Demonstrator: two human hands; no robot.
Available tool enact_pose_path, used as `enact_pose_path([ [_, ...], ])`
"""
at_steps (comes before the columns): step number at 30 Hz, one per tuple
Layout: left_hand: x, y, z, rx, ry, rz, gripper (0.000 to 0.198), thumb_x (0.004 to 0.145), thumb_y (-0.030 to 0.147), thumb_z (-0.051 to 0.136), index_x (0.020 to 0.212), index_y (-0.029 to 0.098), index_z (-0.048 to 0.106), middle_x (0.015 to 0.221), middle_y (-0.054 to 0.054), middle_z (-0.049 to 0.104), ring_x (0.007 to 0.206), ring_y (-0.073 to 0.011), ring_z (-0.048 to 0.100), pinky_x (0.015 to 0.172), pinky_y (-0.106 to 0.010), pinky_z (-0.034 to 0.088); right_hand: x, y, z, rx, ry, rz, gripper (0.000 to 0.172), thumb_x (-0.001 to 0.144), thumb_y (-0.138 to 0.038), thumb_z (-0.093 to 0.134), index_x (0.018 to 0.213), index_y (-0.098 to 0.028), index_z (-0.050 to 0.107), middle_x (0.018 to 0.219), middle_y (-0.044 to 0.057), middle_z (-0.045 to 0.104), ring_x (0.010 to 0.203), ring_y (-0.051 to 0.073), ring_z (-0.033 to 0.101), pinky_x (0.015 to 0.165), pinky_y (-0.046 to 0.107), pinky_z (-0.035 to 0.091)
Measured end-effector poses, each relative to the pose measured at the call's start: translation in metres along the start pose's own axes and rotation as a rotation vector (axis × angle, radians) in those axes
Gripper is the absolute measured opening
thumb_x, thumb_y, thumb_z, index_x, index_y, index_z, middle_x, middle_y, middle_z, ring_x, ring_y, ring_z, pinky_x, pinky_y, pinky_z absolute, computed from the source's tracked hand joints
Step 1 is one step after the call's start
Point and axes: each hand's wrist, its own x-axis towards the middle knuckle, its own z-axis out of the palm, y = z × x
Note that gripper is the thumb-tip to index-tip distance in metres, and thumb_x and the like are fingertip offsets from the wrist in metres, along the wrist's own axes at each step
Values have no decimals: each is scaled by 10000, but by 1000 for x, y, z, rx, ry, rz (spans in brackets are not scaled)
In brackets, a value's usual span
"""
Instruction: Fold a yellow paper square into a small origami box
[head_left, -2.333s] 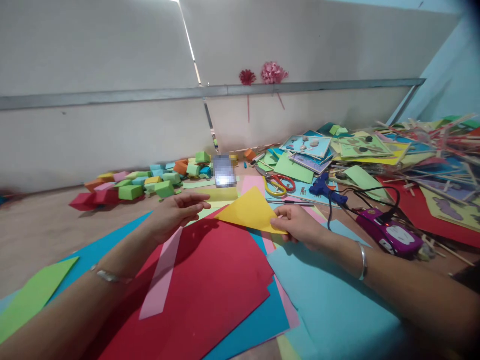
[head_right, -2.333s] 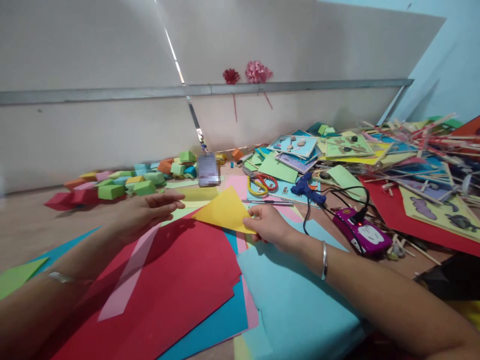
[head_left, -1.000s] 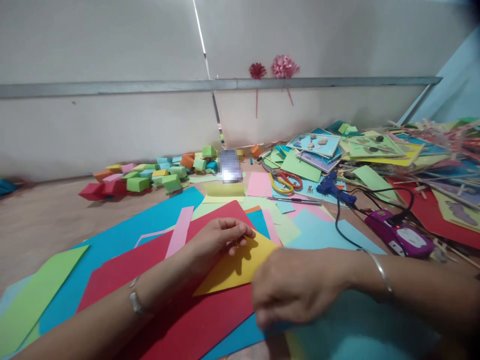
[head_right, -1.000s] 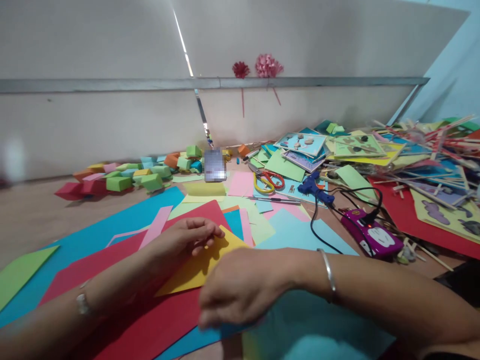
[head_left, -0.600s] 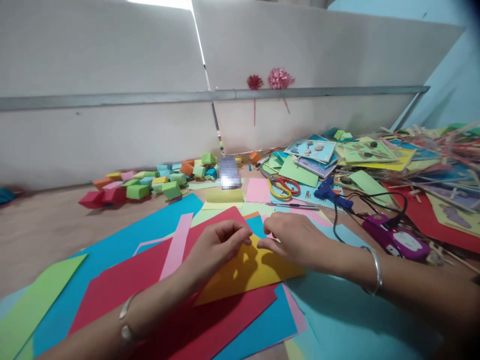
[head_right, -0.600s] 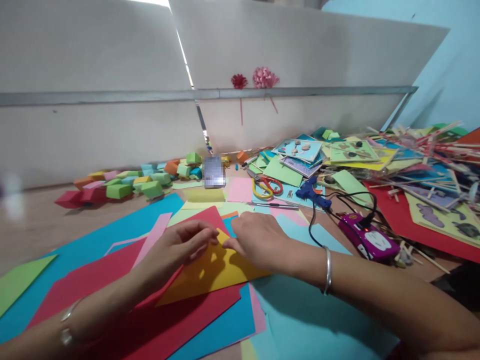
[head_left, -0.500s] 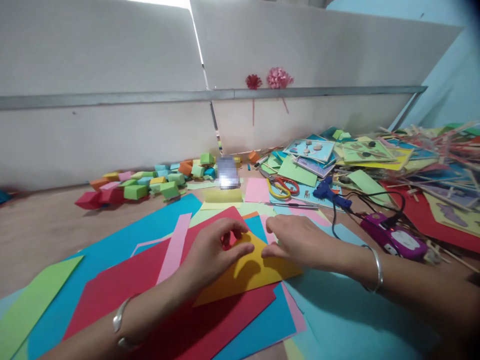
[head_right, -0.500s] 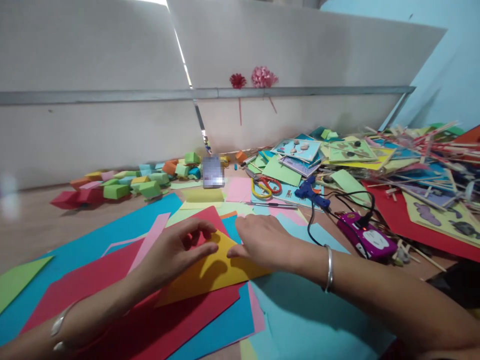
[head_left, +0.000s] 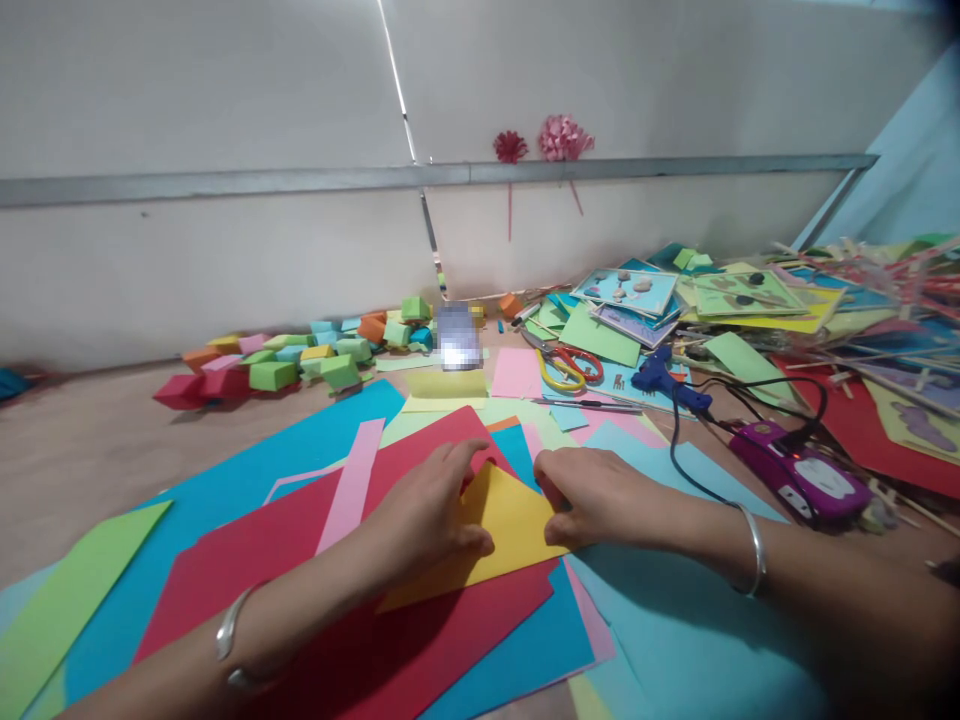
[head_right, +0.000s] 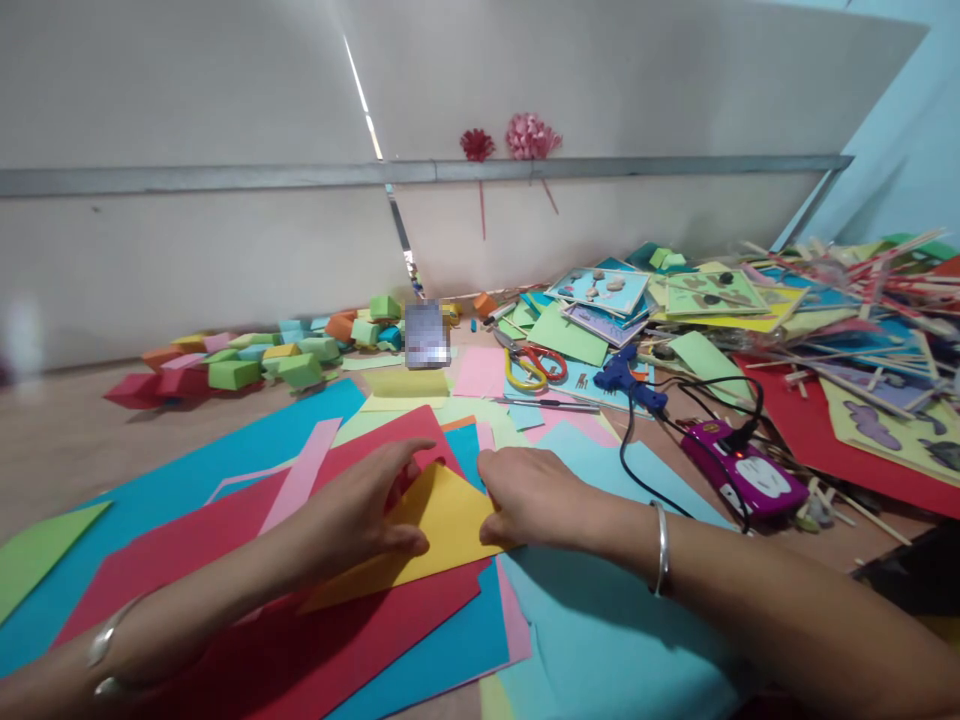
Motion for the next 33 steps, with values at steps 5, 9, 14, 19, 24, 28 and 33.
enact_pose_path([
  [5,6,-2,-1,-74,-73,-69,704,610,248,760,1282,199,559,792,10,608,726,-231,582,594,-300,391,2,3,3,13,14,-7,229,706,-223,757,857,-192,587,833,8,604,679,132,465,543,257,239],
  [9,7,-4,-3,11,-63,-39,564,620,257,749,1162,191,611,888,-27,643,796,-240,587,658,-331,430,5,7,6,27,17,-48,253,700,-247,761,864,-183,580,881,22,585,730,141,465,565,253,251],
  [14,5,-3,-2,25,-37,-1,645,616,275,761,1231,171,597,1071,-103,642,898,-270,588,764,-387,469,6,10,10,35,20,-64,213,713,-245,759,824,-176,591,877,29,569,734,143,454,577,260,260],
  [19,6,0,-1,18,-65,-35,688,603,255,752,1263,154,585,993,-83,628,855,-261,567,728,-372,451,9,9,11,112,-6,-11,251,661,-222,772,826,-182,587,874,24,584,736,146,470,572,259,295],
  [24,7,-3,0,-17,-22,-26,647,548,243,771,1175,179,626,953,-47,594,803,-234,540,686,-344,436,10,7,9,180,-8,-5,287,620,-155,763,767,-195,520,810,-5,558,704,133,451,565,250,295],
  [28,10,-7,2,-29,-5,21,247,575,268,702,796,196,619,806,-6,544,699,-196,500,604,-309,388,10,6,10,209,1,-17,299,602,-92,730,714,-201,475,756,-24,526,678,125,423,556,251,270],
  [33,10,-7,2,-179,-22,23,183,674,375,559,618,232,459,589,36,459,590,-172,465,519,-269,303,13,12,15,233,151,-94,344,612,-183,782,879,-186,566,891,11,577,778,154,485,606,251,309],
])
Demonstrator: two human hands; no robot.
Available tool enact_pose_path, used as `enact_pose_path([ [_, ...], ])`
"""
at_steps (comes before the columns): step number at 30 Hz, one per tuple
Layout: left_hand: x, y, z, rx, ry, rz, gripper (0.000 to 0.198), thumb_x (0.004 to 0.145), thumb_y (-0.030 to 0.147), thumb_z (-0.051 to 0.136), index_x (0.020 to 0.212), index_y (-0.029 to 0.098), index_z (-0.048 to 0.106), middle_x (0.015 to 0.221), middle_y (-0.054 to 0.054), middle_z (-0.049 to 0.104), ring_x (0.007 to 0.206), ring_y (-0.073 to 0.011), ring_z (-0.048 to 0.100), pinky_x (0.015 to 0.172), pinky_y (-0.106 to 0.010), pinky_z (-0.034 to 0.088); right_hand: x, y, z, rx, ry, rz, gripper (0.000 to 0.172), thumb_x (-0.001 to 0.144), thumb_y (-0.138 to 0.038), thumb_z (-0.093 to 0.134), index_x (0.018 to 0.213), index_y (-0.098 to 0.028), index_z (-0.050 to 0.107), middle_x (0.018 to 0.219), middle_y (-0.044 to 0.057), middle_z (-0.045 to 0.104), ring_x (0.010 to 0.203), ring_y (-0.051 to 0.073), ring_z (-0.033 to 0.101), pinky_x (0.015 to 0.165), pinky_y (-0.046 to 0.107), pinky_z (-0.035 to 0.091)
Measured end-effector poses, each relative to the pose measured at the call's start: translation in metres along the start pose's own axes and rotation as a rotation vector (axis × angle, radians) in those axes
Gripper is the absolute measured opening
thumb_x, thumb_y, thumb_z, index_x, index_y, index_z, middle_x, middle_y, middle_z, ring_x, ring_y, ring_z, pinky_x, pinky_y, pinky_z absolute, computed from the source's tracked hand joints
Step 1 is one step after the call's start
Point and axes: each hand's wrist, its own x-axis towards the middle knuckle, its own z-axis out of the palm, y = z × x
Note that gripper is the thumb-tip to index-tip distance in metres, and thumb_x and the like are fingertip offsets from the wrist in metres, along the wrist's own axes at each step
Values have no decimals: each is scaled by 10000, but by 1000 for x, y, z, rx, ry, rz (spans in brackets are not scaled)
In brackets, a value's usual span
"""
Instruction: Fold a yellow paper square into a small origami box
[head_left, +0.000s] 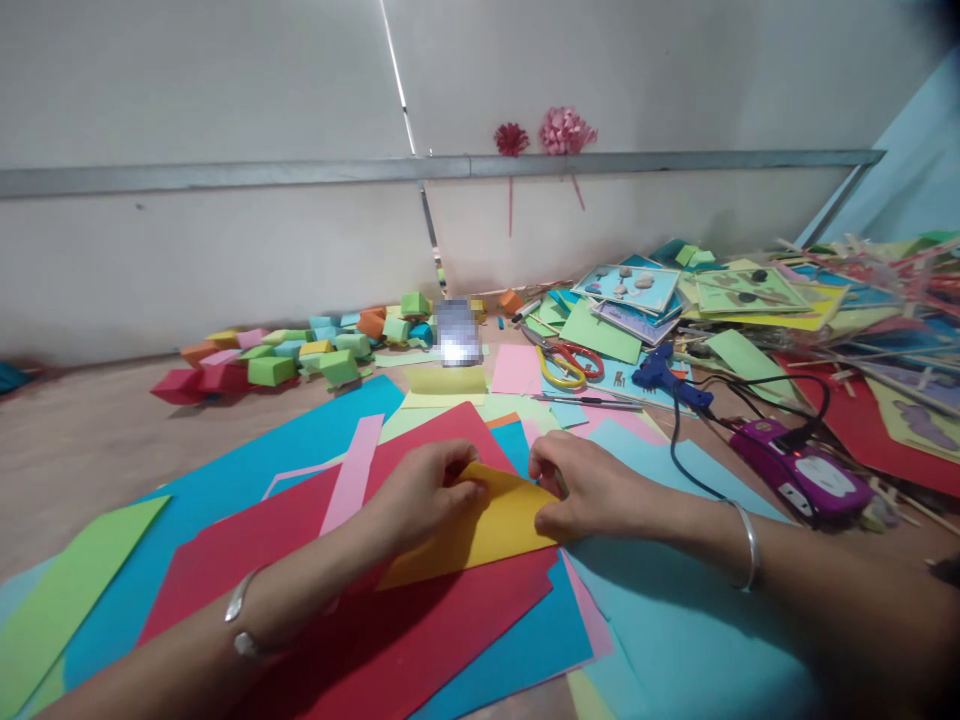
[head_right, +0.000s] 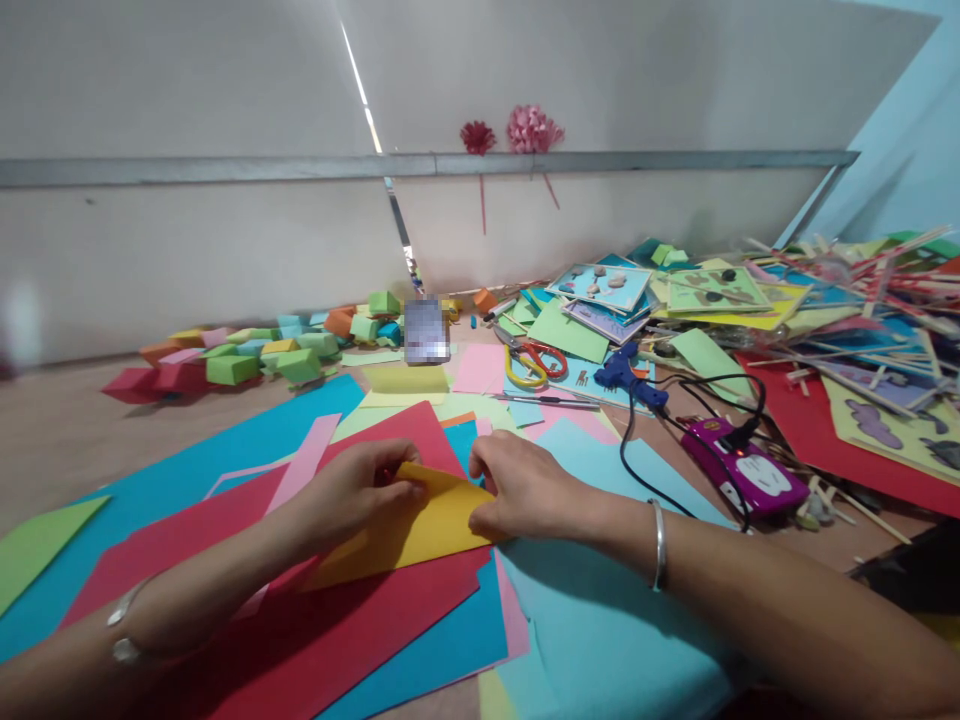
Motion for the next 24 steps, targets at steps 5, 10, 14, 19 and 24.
enact_pose_path([
  [5,1,1,-5,-121,92,26,201,673,412,578,665,227,498,628,26,535,615,-176,516,534,-270,355,3,4,-6,20,11,-4,101,819,-255,679,813,-167,630,795,8,620,735,140,514,608,260,291],
  [10,10,-1,-10,-266,233,28,260,639,437,660,742,213,578,700,14,605,684,-190,570,610,-302,437,4,3,-13,76,-17,26,281,828,-196,622,564,-176,528,559,-35,543,571,101,453,551,262,252],
  [14,17,-5,-16,-386,200,-26,418,577,458,771,877,189,659,886,-48,721,815,-241,657,697,-338,496,7,8,-16,138,88,19,266,849,-131,543,589,-181,514,567,-21,613,561,102,511,567,246,277],
  [19,21,-12,-27,-388,92,-132,433,527,441,843,843,173,716,747,-33,728,651,-205,638,577,-290,438,16,22,-20,226,275,50,243,830,-124,527,599,-191,498,535,-30,602,528,101,526,559,231,320],
  [24,24,-17,-33,-465,171,-106,374,507,375,885,761,156,720,715,-41,724,638,-195,641,590,-290,464,16,25,-23,375,176,48,156,781,-146,555,633,-189,527,538,-34,614,480,84,509,491,206,328],
])
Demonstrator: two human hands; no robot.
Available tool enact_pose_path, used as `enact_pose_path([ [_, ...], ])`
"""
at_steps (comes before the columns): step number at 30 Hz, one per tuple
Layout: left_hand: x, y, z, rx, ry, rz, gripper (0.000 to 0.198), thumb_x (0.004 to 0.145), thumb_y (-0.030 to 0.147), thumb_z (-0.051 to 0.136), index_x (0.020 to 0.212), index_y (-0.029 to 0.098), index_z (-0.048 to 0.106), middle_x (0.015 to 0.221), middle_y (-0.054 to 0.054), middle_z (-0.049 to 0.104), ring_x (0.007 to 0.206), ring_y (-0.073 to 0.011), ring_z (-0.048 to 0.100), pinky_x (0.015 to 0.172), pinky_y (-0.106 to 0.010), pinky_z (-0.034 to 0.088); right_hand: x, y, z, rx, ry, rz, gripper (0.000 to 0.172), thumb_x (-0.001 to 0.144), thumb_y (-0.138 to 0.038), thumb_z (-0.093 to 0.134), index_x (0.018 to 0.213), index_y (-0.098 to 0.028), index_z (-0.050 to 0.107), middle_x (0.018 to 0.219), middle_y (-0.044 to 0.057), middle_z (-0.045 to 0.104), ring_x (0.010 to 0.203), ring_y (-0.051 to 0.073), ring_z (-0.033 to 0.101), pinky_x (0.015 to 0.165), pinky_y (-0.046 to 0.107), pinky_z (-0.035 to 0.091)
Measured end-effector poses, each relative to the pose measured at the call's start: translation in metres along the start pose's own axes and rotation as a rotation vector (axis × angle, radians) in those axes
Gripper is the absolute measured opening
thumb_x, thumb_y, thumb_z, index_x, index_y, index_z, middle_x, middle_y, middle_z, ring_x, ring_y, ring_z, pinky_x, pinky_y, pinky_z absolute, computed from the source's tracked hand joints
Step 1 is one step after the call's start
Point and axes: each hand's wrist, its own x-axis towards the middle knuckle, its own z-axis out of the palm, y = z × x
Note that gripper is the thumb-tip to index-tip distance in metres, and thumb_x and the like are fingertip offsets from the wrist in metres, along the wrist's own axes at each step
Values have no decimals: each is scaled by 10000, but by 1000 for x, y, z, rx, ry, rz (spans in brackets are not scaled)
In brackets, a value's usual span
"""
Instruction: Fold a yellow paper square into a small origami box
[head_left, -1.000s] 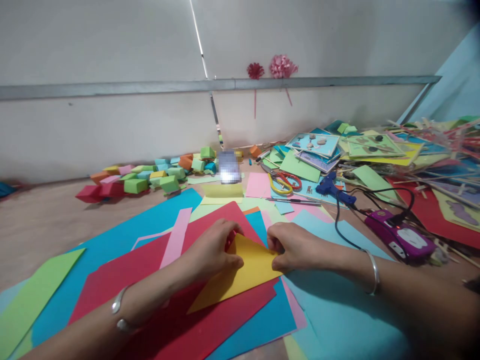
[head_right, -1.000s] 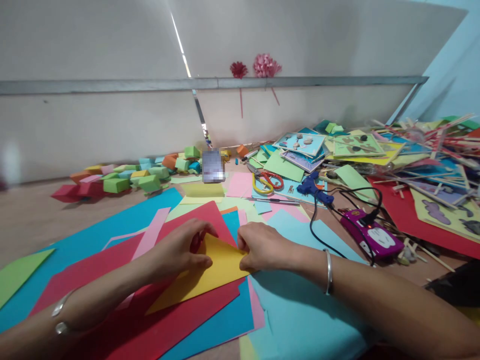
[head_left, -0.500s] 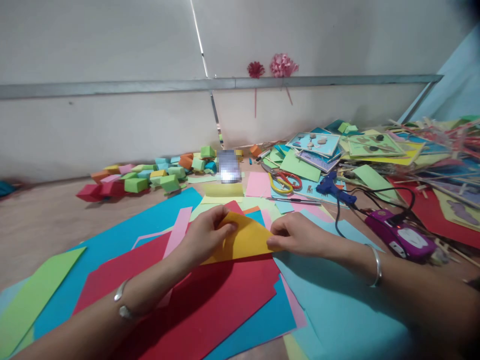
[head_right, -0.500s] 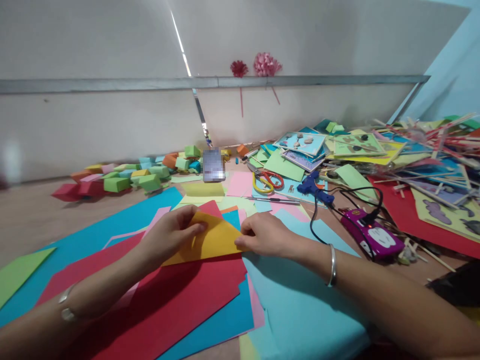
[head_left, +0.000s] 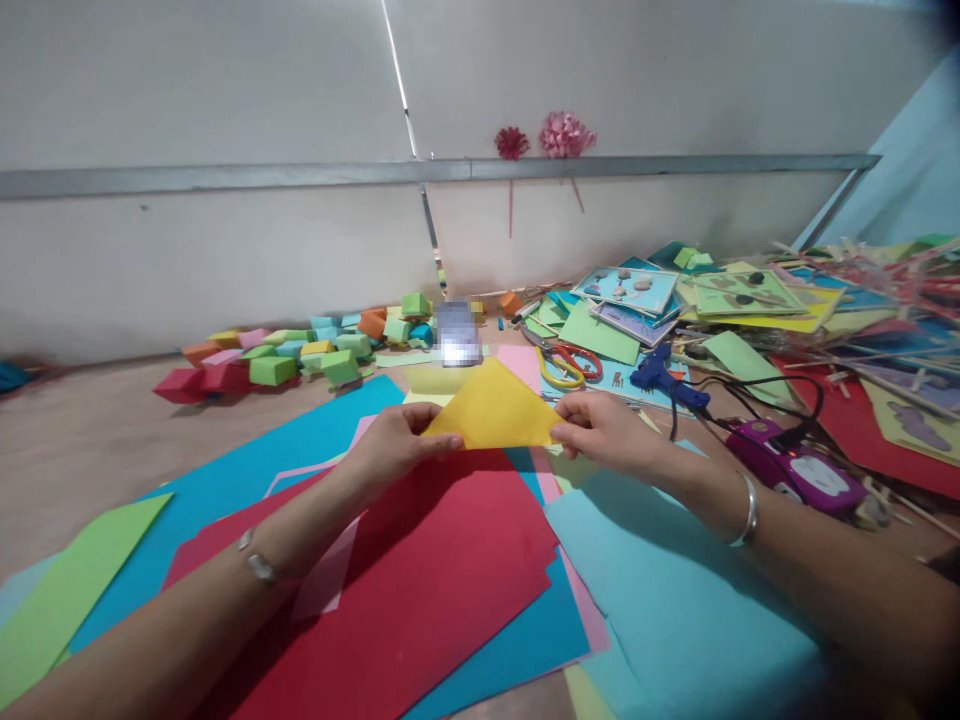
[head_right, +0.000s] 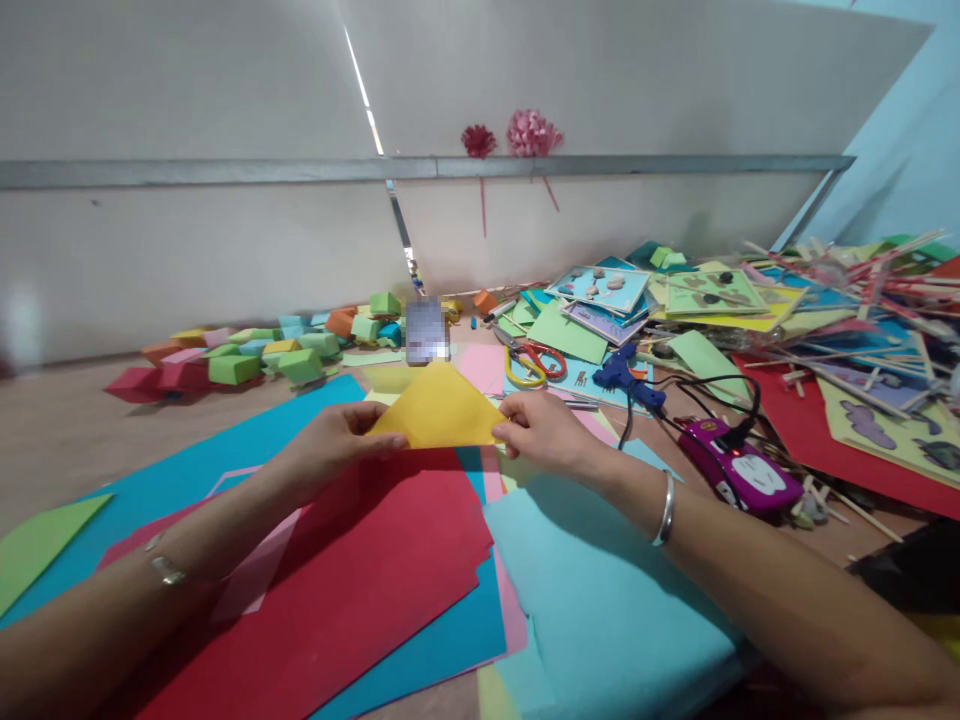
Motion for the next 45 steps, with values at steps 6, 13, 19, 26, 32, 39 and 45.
enact_pose_path([
  [6,5,1,4,-497,203,106,359,551,312,897,738,180,620,610,45,593,543,-87,527,508,-189,413,-3,-9,2,326,-119,90,92,735,-167,604,674,-183,537,538,-32,628,425,60,457,439,192,321],
  [13,-36,-10,49,-293,-274,-9,465,760,606,714,616,168,648,557,-26,581,468,-125,495,461,-265,385,-18,-22,29,541,-234,53,59,791,-208,616,769,-176,572,560,-42,629,453,67,498,472,199,374],
  [19,-36,2,35,-117,-48,4,585,842,609,614,427,212,500,409,29,383,403,-98,333,425,-265,278,-15,-20,30,470,-231,134,81,775,-119,582,718,-171,559,508,-66,585,424,41,435,448,177,322],
  [26,11,3,-8,-388,210,157,241,855,418,685,787,189,652,413,87,391,378,-55,284,388,-175,221,-4,-9,20,512,-137,156,83,723,-157,584,674,-182,522,514,-51,587,410,46,447,440,183,300],
  [32,14,5,-11,-636,326,102,313,862,485,679,952,191,623,511,90,476,382,-41,350,388,-138,292,-2,-5,18,594,8,85,216,748,-190,612,961,-151,618,530,-65,559,453,60,414,460,194,290],
  [39,-24,-18,40,-304,-256,38,472,801,594,690,606,164,669,572,-71,639,499,-165,572,489,-293,457,-2,-27,43,459,-213,-40,746,842,-185,611,1532,-187,329,584,-87,611,467,85,486,490,198,365],
  [45,-28,-15,38,-388,-7,-112,528,781,577,720,456,202,538,463,16,477,413,-125,487,437,-283,426,46,-24,2,-671,99,-64,329,1020,-349,474,1265,-201,635,1130,108,720,1043,217,668,829,285,482],
])
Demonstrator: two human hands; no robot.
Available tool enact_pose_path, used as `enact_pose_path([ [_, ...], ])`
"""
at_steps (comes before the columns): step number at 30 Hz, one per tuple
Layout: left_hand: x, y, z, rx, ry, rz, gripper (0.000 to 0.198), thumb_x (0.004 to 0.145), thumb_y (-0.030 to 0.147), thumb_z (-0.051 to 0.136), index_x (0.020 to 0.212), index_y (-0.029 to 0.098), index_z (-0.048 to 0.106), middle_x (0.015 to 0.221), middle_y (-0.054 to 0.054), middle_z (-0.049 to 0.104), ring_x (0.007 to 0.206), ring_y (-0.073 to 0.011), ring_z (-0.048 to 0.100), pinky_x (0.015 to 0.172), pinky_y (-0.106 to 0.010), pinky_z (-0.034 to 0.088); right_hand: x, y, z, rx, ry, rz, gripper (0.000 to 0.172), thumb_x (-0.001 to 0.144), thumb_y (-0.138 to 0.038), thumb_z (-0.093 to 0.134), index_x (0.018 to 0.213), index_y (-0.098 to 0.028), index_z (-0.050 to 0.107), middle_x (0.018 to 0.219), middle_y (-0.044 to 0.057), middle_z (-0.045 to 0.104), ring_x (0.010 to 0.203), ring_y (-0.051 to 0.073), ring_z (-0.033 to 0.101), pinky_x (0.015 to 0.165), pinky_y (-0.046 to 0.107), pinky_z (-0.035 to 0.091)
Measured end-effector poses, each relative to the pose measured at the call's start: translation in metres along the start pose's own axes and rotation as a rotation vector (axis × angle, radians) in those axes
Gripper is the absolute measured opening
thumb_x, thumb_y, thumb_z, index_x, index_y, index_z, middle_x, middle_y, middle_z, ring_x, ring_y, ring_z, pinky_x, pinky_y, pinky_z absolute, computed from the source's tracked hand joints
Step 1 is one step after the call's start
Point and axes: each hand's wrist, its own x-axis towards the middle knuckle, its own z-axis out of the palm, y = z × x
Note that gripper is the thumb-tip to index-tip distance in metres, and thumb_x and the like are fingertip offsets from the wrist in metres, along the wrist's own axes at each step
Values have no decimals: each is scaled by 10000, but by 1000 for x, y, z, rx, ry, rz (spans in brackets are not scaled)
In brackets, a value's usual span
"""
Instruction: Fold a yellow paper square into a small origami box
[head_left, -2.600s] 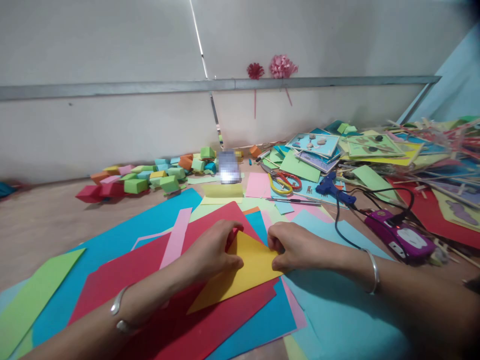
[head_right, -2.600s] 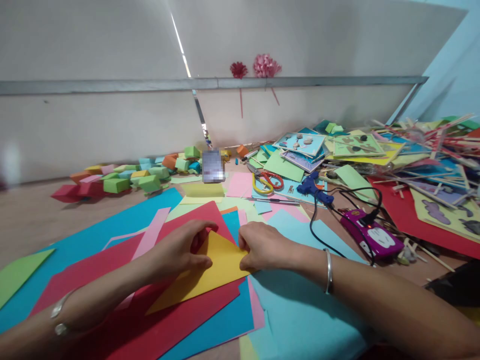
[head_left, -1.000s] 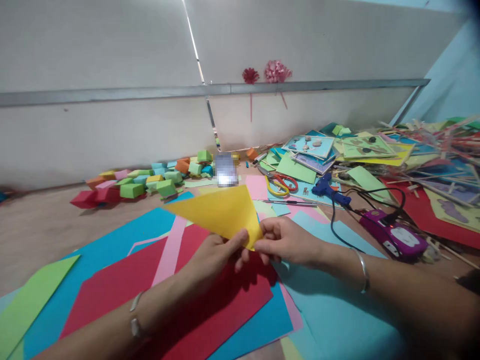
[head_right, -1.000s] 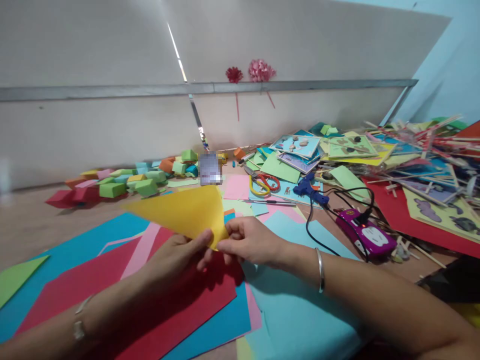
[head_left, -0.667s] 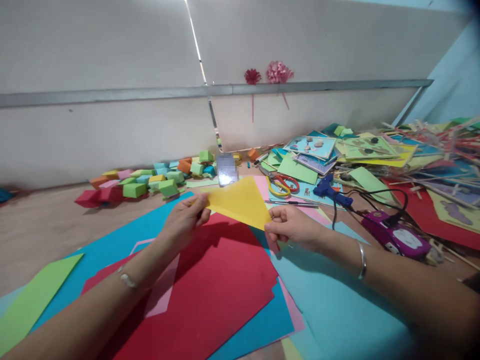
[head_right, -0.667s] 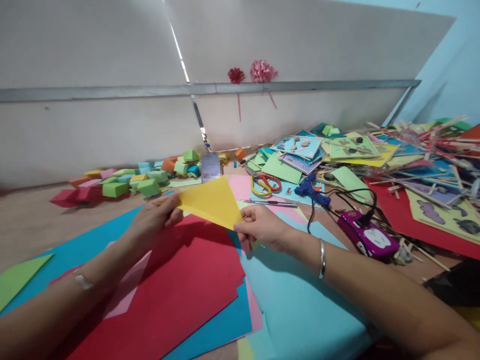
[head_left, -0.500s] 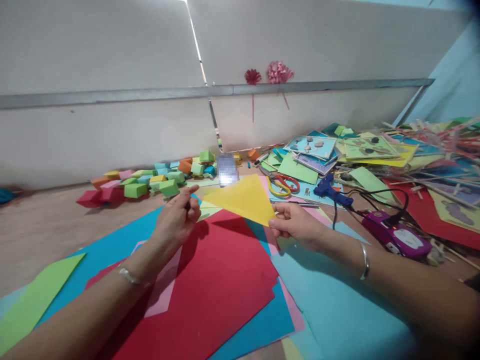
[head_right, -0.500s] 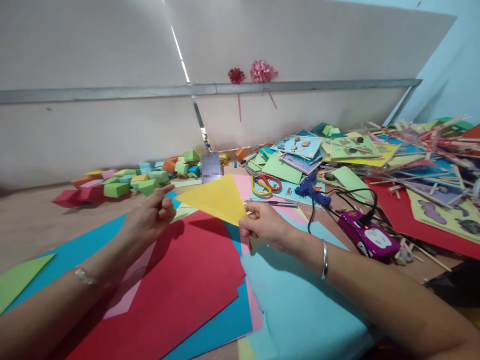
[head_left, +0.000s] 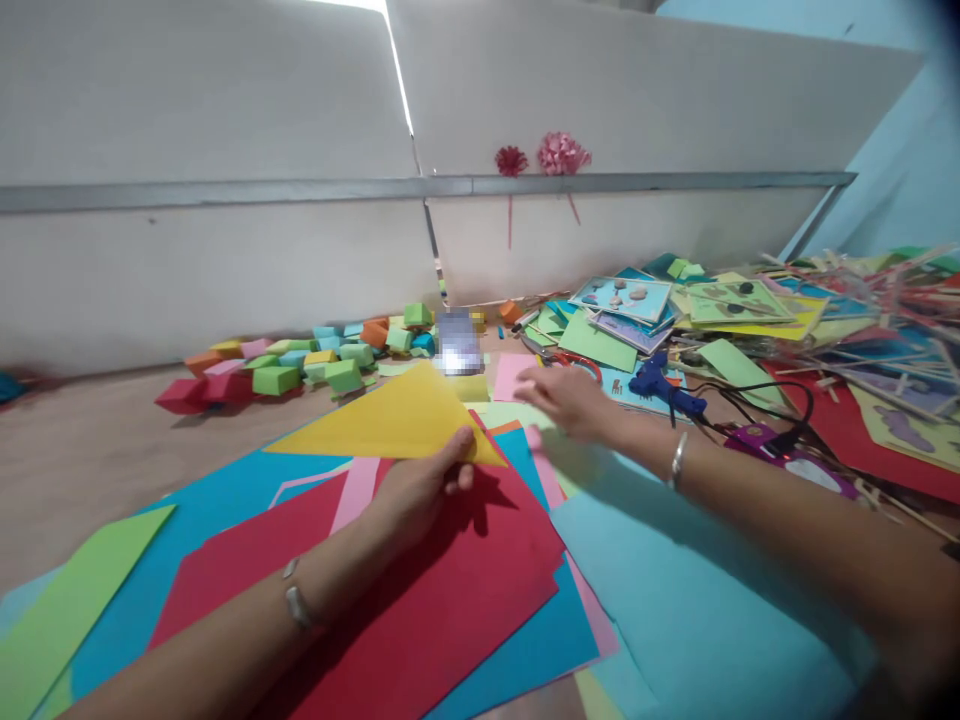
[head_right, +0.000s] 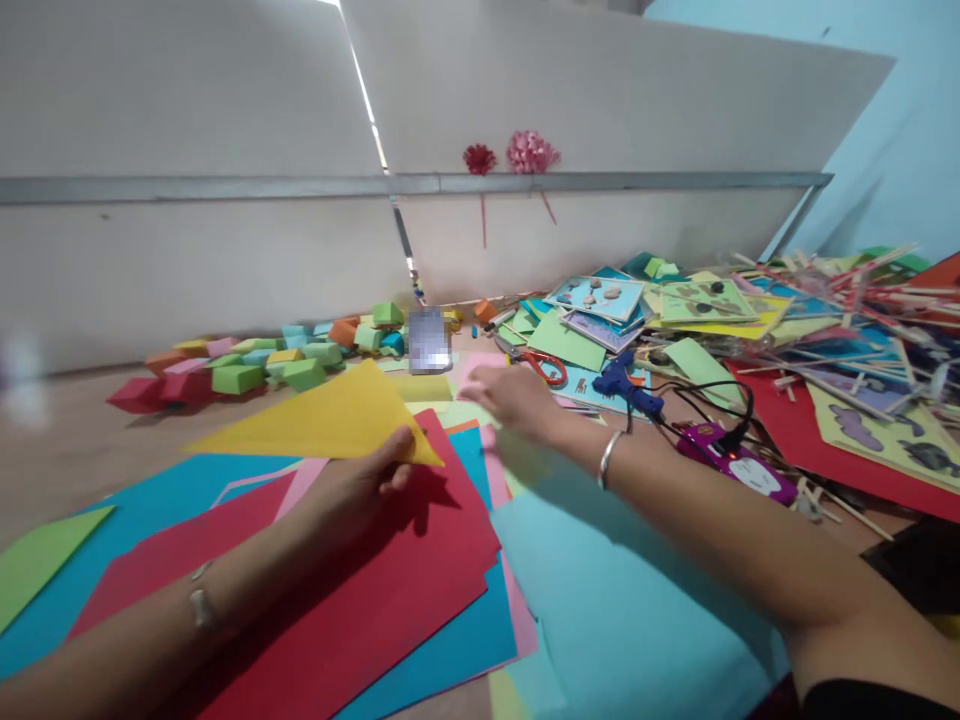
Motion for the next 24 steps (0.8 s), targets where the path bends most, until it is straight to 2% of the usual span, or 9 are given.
enact_pose_path([
  [1,2,2,-1,-57,21,-17,489,755,533,761,471,191,558,467,21,482,417,-114,475,438,-272,430,12,11,-4,-91,31,75,338,1015,-322,474,1255,-148,637,1238,183,670,1162,285,622,891,336,472],
  [3,7,5,-1,-161,43,-34,386,692,430,831,522,159,615,508,8,546,458,-104,496,474,-251,464,33,31,-9,-170,-8,165,297,967,-256,535,1176,-96,673,1208,251,663,1130,353,638,866,380,491],
  [7,13,1,0,-212,55,-41,278,645,321,863,592,126,672,578,-23,627,516,-106,556,531,-238,508,62,49,-2,-250,-105,260,301,937,-285,630,1192,-127,656,1194,189,663,1090,311,653,886,407,528],
  [11,12,-3,-1,-227,18,-67,330,692,409,828,618,114,699,562,-30,618,486,-157,594,480,-299,514,79,47,1,-247,-159,297,373,964,-372,623,1273,-166,587,1281,101,604,1083,228,632,913,448,554],
  [13,12,-3,0,-239,30,-65,319,733,423,798,688,113,736,583,-34,644,504,-171,619,507,-316,534,82,45,-6,-209,-176,297,346,931,-344,667,1203,-134,633,1212,135,645,1075,255,647,891,401,549],
  [17,13,-3,-1,-251,85,-59,196,757,314,799,730,122,767,698,-67,736,586,-131,644,611,-253,544,61,42,-30,-77,-150,298,253,889,-297,659,1015,-82,698,835,170,716,824,293,709,663,324,514],
  [20,14,-5,-1,-254,71,-71,197,726,294,819,714,103,769,669,-68,726,605,-135,650,617,-243,538,24,36,-42,85,-50,281,350,976,-300,465,1266,-135,568,812,87,687,606,178,632,512,277,465],
  [22,13,-5,-1,-256,69,-75,225,692,308,838,734,98,772,631,-50,705,594,-142,647,603,-252,539,-5,27,-42,523,91,198,390,919,-295,559,1284,-162,522,818,46,653,570,139,581,495,257,462],
  [24,11,-2,1,-262,66,-65,260,651,324,858,761,105,769,645,-43,708,606,-163,661,605,-279,555,-31,16,-38,763,40,56,455,833,-367,698,1223,-187,545,797,13,629,566,130,563,530,264,497],
])
